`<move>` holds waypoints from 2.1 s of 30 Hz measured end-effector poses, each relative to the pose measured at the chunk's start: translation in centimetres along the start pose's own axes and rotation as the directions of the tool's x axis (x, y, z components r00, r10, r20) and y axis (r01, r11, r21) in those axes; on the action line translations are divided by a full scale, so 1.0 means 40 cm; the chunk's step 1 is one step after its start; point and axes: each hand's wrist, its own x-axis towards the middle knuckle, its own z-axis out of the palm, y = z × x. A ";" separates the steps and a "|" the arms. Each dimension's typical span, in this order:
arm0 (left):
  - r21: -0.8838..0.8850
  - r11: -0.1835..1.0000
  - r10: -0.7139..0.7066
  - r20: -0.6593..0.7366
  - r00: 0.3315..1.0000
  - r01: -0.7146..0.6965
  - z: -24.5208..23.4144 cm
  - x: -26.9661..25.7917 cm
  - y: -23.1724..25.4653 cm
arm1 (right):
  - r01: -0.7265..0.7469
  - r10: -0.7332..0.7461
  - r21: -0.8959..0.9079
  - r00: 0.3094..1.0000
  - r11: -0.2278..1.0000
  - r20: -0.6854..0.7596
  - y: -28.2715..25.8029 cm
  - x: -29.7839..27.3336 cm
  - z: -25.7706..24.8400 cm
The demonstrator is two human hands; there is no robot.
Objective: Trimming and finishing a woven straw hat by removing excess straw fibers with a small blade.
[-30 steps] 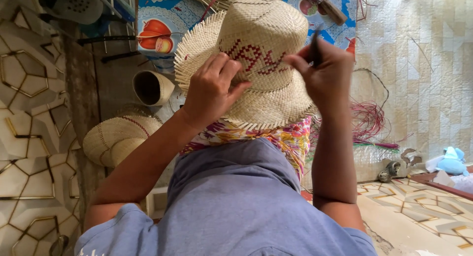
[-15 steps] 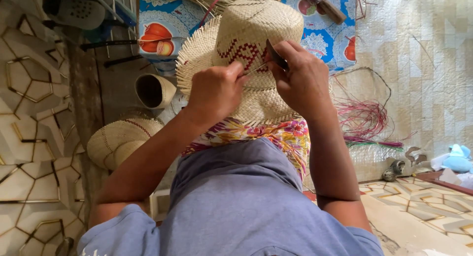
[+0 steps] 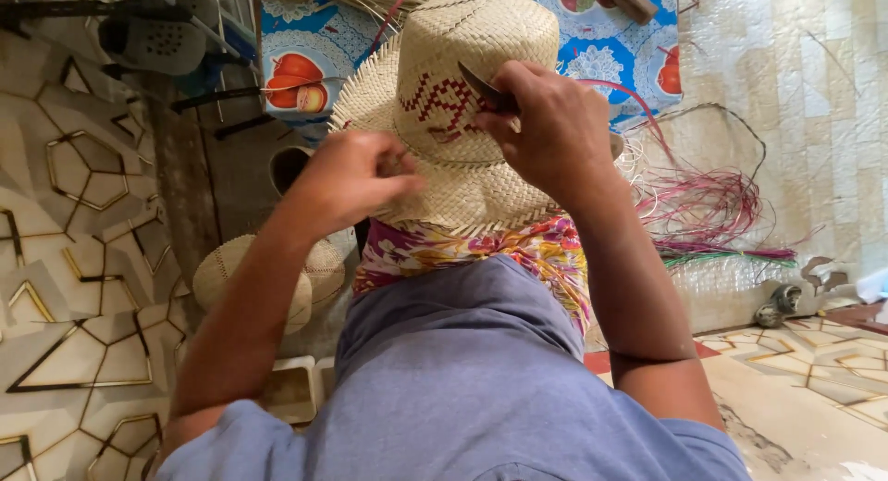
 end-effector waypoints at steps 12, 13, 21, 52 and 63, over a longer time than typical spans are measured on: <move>0.274 0.879 0.470 -0.367 0.803 -0.389 0.110 0.102 -0.052 | 0.106 -0.111 0.097 0.992 0.990 0.054 0.029 -0.005 -0.038; 0.275 0.880 0.468 -0.364 0.805 -0.387 0.110 0.098 -0.062 | 0.103 -0.109 0.101 0.993 0.989 0.055 0.027 -0.003 -0.035; 0.025 0.994 0.111 -0.164 0.980 -0.108 0.016 -0.057 -0.191 | 0.075 -0.080 0.055 0.992 0.996 0.094 0.045 0.004 -0.026; 0.226 0.906 0.423 -0.485 0.765 -0.358 0.071 0.012 -0.119 | 0.060 -0.059 0.246 0.998 0.967 -0.015 0.039 -0.005 -0.022; 0.401 0.888 0.444 -0.614 0.653 -0.226 0.028 0.012 -0.107 | 0.025 -0.024 0.036 0.999 0.999 -0.036 0.012 -0.003 -0.008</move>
